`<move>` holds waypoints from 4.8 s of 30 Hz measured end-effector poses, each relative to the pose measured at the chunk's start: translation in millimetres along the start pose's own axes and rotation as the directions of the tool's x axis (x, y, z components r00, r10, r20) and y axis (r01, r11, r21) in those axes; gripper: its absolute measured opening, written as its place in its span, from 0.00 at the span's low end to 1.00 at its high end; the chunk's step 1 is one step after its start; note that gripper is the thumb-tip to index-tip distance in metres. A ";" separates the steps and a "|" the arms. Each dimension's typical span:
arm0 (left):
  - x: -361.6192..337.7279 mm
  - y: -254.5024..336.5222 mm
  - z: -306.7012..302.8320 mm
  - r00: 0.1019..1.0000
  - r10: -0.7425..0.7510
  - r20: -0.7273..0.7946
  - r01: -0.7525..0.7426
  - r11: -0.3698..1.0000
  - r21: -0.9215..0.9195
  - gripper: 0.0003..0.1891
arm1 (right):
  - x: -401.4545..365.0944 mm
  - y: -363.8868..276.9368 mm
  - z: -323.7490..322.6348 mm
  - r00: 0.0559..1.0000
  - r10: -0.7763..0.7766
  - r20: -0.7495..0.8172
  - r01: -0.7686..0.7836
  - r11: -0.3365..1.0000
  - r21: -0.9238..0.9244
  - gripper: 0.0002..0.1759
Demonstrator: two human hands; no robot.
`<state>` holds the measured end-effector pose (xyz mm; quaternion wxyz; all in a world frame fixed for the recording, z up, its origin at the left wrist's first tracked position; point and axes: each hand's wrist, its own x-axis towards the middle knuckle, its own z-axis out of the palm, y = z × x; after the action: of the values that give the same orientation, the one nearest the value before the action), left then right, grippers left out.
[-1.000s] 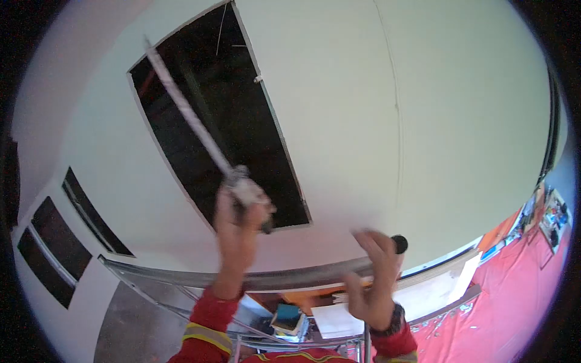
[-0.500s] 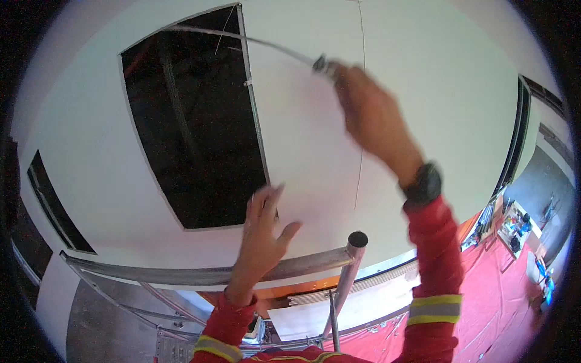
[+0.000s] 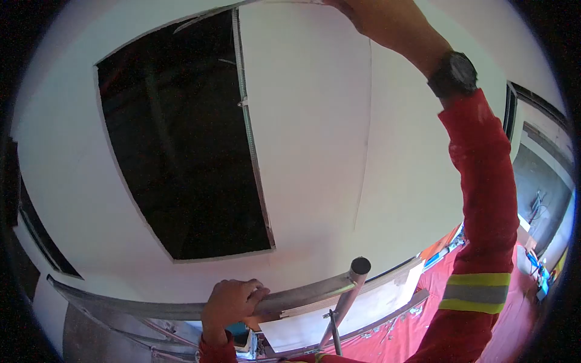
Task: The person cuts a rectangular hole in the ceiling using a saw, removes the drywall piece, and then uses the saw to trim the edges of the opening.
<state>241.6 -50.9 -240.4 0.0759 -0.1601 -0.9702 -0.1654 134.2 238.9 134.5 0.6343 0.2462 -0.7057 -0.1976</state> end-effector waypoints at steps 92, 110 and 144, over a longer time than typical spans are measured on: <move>222.2 76.8 -201.9 0.583 -0.042 -0.812 -0.739 0.388 -0.551 0.24 | 10.0 39.4 32.5 0.922 -0.353 -0.157 0.355 0.935 -0.016 0.16; 216.5 77.4 -199.9 0.640 -0.047 -0.767 -0.713 0.336 -0.615 0.22 | 12.4 40.5 44.2 0.938 -0.316 -0.139 0.322 0.947 0.019 0.13; 217.8 75.9 -198.0 0.626 -0.054 -0.778 -0.716 0.357 -0.601 0.22 | 12.6 42.0 61.6 0.865 -0.423 -0.272 0.437 0.899 -0.007 0.16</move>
<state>81.7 10.9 10.6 0.3680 -0.3144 -0.5640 -0.6690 68.0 262.9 162.1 0.6563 0.4388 -0.5464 -0.2795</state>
